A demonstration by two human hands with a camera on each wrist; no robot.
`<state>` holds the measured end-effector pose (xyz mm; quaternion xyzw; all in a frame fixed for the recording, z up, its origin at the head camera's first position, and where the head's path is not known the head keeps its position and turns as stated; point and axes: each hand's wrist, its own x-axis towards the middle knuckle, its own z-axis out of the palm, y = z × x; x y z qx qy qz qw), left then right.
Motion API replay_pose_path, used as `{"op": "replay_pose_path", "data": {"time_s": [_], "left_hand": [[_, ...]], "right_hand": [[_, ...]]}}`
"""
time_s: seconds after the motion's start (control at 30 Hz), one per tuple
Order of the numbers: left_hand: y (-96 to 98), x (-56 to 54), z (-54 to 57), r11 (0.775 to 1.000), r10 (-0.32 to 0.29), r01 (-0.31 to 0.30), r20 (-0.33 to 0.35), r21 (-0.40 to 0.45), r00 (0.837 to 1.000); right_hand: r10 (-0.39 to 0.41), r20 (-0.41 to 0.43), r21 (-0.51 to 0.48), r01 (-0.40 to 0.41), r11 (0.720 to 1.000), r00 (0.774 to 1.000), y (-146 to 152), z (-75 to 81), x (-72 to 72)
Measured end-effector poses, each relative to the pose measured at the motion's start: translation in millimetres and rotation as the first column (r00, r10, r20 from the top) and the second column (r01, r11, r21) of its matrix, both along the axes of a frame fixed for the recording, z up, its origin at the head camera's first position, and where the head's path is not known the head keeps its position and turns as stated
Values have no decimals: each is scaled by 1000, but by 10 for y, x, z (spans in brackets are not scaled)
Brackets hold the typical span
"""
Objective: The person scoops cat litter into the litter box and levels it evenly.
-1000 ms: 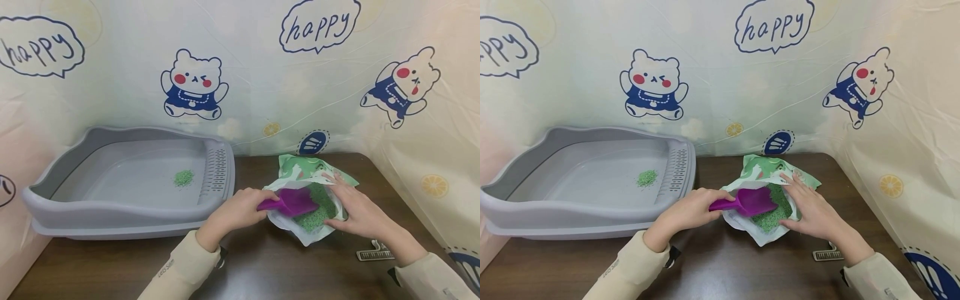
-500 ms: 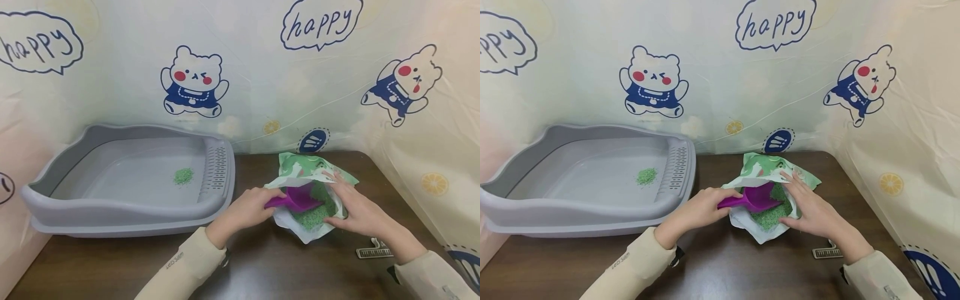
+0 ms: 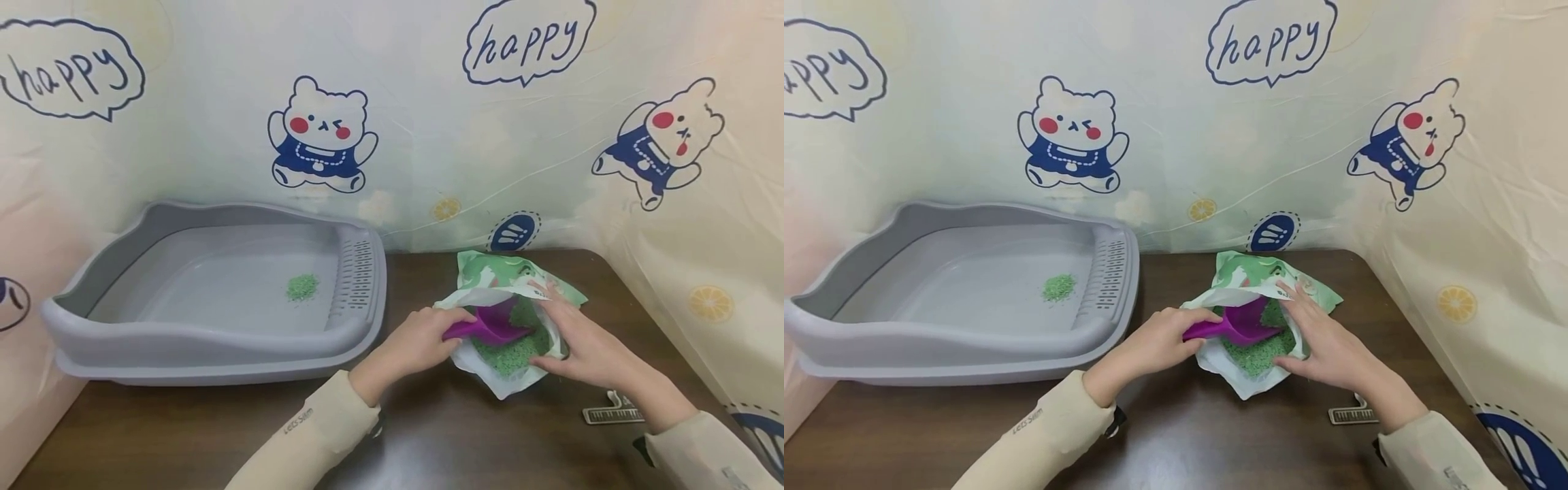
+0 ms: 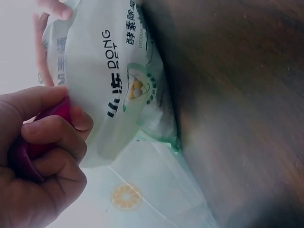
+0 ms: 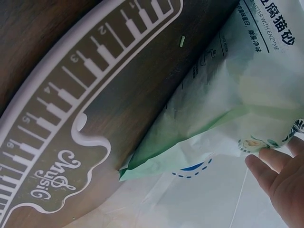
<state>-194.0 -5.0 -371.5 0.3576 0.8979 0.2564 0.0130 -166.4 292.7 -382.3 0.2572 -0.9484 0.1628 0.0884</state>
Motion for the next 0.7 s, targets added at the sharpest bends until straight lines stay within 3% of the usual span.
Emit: {"op": "replay_pose_path", "data": {"time_s": [0.33, 0.7], "left_hand": [[75, -5, -21, 1000, 20, -20, 14, 0, 1000], [-120, 91, 19, 1000, 8, -9, 48, 26, 999]], "right_hand": [[-1, 9, -24, 1, 1000, 1000, 3, 2, 5], [11, -18, 3, -11, 1000, 1000, 0, 22, 20]]}}
